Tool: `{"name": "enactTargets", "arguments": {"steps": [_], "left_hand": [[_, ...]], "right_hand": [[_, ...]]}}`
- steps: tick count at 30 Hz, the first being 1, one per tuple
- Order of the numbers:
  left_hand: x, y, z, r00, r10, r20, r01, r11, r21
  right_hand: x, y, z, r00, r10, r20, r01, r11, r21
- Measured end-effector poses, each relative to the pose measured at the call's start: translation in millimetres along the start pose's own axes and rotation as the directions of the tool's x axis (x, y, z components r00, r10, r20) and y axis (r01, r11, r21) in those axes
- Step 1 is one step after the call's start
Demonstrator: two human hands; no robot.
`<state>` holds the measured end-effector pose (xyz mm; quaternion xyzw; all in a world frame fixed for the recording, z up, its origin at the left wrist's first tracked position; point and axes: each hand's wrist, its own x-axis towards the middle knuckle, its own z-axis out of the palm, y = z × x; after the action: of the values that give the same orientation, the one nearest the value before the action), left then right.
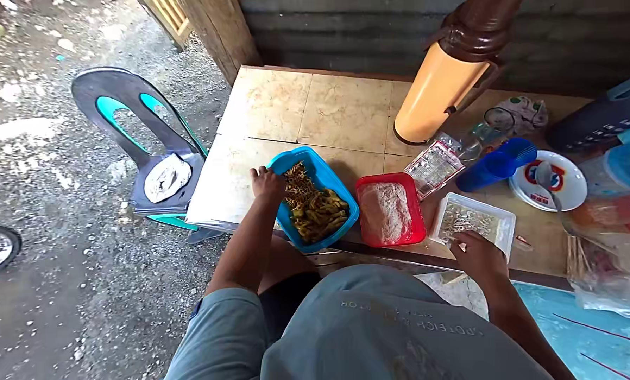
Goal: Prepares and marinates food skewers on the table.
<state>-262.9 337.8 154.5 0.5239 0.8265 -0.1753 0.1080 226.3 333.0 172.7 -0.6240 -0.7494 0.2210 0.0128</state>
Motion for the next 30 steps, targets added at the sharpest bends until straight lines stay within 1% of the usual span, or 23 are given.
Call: {"name": "enactTargets", "arguments": {"steps": [4,7,10,14,17,18,20,22,24,26,30], "left_hand": [[-3,3,5,0.999,-0.049,-0.014,0.050,0.998,0.041],[3,4,12,0.997,-0.064,-0.051,0.066,0.997,0.047],[2,1,14,0.996,-0.041,-0.076,0.042,0.999,0.004],[6,-7,18,0.995,-0.040,-0.090,0.035,0.998,-0.053],[11,-9,26,0.993,-0.011,-0.120,-0.003,0.994,-0.109],[10,-6,27,0.993,0.001,-0.117,-0.014,0.994,-0.108],[6,-2,25,0.996,-0.001,-0.088,-0.006,0.997,-0.081],[7,0,25,0.999,-0.037,-0.035,0.036,0.999,-0.031],[10,3,27,0.998,-0.058,-0.013,0.058,0.998,0.027],[10,3,24,0.996,-0.086,0.002,0.086,0.996,0.020],[4,4,11,0.986,-0.152,0.061,0.153,0.988,-0.010]], "right_hand": [[-7,12,5,0.999,0.015,0.033,-0.016,1.000,0.014],[-7,11,3,0.999,0.010,0.039,-0.011,1.000,0.015],[-7,9,1,0.999,-0.006,0.044,0.005,1.000,0.029],[-8,10,2,0.995,-0.041,0.091,0.039,0.999,0.032],[-10,10,-2,0.983,0.021,0.182,-0.025,0.999,0.023],[-11,12,-2,0.980,0.039,0.195,-0.045,0.999,0.025],[-16,19,4,0.979,0.024,0.204,-0.035,0.998,0.049],[-22,23,11,0.977,-0.005,0.212,-0.010,0.998,0.068],[-27,26,16,0.971,-0.009,0.240,-0.010,0.997,0.079],[-29,27,18,0.963,-0.001,0.271,-0.022,0.997,0.081],[-38,33,23,0.982,-0.046,0.185,0.021,0.991,0.134]]}}
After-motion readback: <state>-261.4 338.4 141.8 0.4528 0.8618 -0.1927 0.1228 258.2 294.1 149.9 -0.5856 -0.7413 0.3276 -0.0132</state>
